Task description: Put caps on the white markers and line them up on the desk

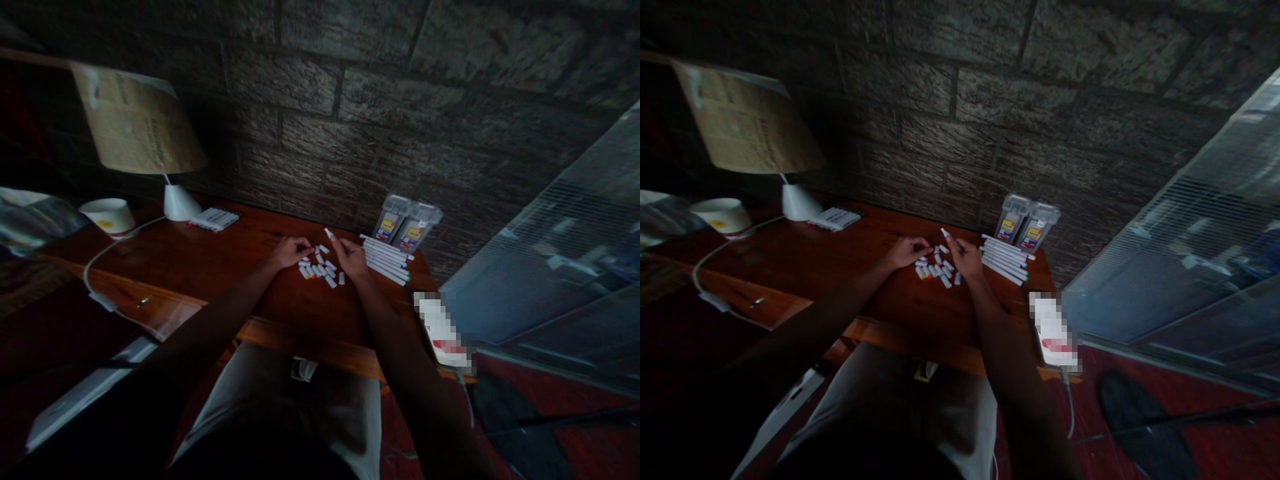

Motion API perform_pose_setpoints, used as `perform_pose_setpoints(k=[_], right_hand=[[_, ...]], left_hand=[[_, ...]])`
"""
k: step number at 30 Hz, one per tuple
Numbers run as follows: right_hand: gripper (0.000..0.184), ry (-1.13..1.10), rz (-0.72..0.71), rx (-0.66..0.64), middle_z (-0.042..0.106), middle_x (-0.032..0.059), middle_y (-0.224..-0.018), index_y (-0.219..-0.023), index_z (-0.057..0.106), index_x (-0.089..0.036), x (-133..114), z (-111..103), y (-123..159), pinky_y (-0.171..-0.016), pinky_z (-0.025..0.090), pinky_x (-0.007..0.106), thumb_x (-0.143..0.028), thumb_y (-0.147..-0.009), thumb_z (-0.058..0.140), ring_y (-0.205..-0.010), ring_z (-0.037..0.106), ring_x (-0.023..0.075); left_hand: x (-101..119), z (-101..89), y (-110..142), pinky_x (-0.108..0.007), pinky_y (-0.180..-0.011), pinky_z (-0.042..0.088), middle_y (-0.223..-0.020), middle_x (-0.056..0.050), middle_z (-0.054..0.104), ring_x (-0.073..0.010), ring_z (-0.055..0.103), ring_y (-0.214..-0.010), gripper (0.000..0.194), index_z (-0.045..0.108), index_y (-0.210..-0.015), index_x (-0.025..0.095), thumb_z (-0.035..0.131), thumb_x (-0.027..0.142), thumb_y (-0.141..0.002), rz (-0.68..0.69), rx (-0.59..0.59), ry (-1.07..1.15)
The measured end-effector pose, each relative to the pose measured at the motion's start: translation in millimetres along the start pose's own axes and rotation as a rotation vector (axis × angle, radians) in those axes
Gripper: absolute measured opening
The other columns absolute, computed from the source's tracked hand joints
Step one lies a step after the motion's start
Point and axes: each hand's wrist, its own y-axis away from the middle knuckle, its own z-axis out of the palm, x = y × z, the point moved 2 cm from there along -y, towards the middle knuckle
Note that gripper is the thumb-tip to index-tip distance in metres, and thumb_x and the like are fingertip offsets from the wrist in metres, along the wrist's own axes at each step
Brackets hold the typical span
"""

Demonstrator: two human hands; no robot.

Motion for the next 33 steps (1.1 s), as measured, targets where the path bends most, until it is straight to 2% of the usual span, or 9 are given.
perform_pose_setpoints(k=[6, 12, 17, 19, 27, 33], right_hand=[[0.053, 0.118, 0.008, -0.008, 0.071, 0.002, -0.074, -0.081, 0.074, -0.02, -0.2, -3.7, -0.3, -0.069, 0.043, 0.026, -0.064, -0.091, 0.047, -0.071, 0.063, 0.0169], [0.054, 0.108, -0.019, -0.045, 0.067, 0.0005, -0.07, -0.074, 0.071, -0.019, 0.3, -0.7, 1.0, -0.067, 0.04, 0.025, -0.065, -0.091, 0.047, -0.067, 0.058, 0.014], [0.055, 0.101, -0.018, -0.085, 0.065, -0.0003, -0.068, -0.074, 0.071, -0.018, -2.2, 1.6, 2.1, -0.064, 0.039, 0.024, -0.066, -0.09, 0.048, -0.066, 0.057, 0.0136], [0.055, 0.097, -0.01, -0.092, 0.065, -0.0005, -0.067, -0.075, 0.072, -0.018, -2.4, 1.4, 2.4, -0.063, 0.039, 0.024, -0.066, -0.09, 0.049, -0.066, 0.057, 0.0136], [0.056, 0.113, -0.021, -0.093, 0.062, -0.0004, -0.064, -0.072, 0.07, -0.018, -2.1, 0.8, 3.1, -0.062, 0.039, 0.024, -0.066, -0.09, 0.048, -0.065, 0.056, 0.0135], [0.054, 0.082, -0.006, -0.114, 0.062, -0.0012, -0.065, -0.078, 0.071, -0.019, 2.9, 2.7, 1.9, -0.061, 0.039, 0.023, -0.067, -0.09, 0.048, -0.065, 0.057, 0.0135]], left_hand=[[-6.6, 5.1, -1.6, -0.026, -0.073, 0.049, -0.082, -0.002, 0.074, -0.0155, 0.066, -0.077, 0.021, 0.071, -0.085, 0.018, 0.065, 0.038, -0.084, 0.015, 0.001, 0.076], [-4.4, 3.8, -0.8, -0.026, -0.07, 0.049, -0.082, -0.003, 0.074, -0.0161, 0.066, -0.076, 0.028, 0.071, -0.083, 0.017, 0.061, 0.044, -0.086, 0.023, 0.001, 0.096], [2.7, 5.8, 3.2, -0.025, -0.07, 0.05, -0.085, -0.003, 0.074, -0.0142, 0.066, -0.074, 0.03, 0.071, -0.089, 0.016, 0.067, 0.045, -0.082, 0.064, -0.162, 0.226], [3.3, 7.0, 3.8, -0.025, -0.07, 0.05, -0.086, -0.004, 0.074, -0.014, 0.066, -0.074, 0.029, 0.07, -0.089, 0.016, 0.068, 0.043, -0.082, 0.056, -0.186, 0.266], [-1.6, 5.2, -0.4, -0.026, -0.077, 0.05, -0.086, -0.003, 0.075, -0.0154, 0.067, -0.08, 0.026, 0.071, -0.088, 0.017, 0.06, 0.04, -0.088, 0.059, -0.05, 0.121], [-0.1, 3.8, -0.2, -0.027, -0.078, 0.05, -0.088, -0.004, 0.074, -0.0155, 0.066, -0.081, 0.022, 0.07, -0.09, 0.016, 0.056, 0.033, -0.088, 0.056, -0.056, 0.138]])
